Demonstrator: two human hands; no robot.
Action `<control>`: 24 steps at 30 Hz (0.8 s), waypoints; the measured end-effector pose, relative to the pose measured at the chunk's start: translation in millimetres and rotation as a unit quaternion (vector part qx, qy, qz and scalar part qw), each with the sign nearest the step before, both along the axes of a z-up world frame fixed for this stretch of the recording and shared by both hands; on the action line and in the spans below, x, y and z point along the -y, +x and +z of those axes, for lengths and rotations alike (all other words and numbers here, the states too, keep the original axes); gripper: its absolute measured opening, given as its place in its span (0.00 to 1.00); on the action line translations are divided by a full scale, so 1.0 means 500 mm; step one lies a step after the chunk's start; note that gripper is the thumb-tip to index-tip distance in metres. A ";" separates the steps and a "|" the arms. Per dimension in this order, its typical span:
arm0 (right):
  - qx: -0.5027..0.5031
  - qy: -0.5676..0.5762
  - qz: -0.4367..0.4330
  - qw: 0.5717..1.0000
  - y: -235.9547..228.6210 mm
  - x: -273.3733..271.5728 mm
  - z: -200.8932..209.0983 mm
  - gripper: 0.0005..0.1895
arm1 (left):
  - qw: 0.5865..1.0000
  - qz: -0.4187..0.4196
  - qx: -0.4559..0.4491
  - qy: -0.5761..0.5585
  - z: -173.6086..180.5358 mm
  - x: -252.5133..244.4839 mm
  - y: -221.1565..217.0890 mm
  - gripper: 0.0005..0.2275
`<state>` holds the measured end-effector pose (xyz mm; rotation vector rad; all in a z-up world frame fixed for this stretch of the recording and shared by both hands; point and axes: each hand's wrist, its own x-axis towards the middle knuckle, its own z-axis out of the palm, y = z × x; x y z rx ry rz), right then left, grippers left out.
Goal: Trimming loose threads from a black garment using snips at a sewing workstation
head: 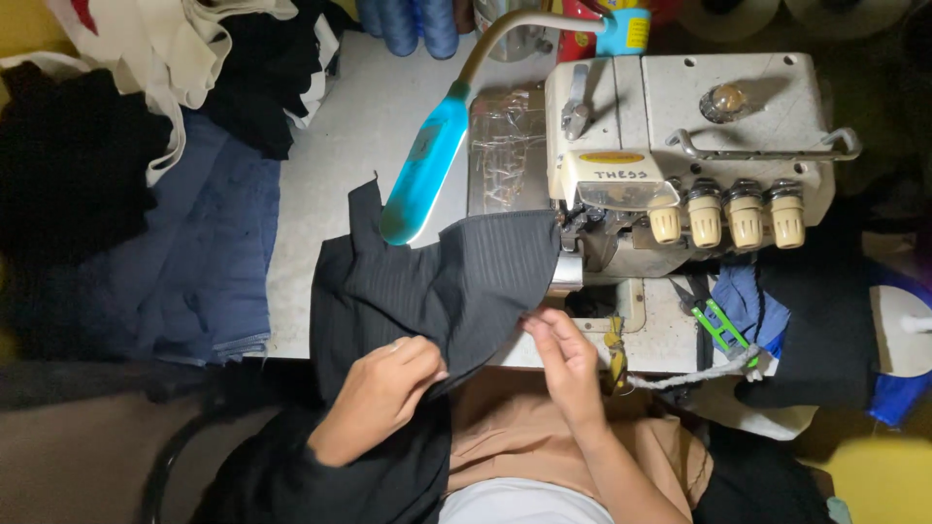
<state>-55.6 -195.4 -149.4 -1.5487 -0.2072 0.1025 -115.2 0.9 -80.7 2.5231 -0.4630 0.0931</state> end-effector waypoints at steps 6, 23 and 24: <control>-0.349 0.251 -0.022 0.903 0.006 -0.023 0.011 0.36 | 0.987 -0.120 -0.059 -0.092 0.140 -0.028 -0.022 0.04; -0.247 0.107 0.060 0.961 -0.071 0.027 -0.039 0.21 | 0.973 0.097 0.169 -0.120 0.080 0.044 0.191 0.09; -0.247 0.105 0.058 0.962 -0.073 0.023 -0.043 0.21 | 0.973 0.096 0.169 -0.123 0.073 0.059 0.186 0.09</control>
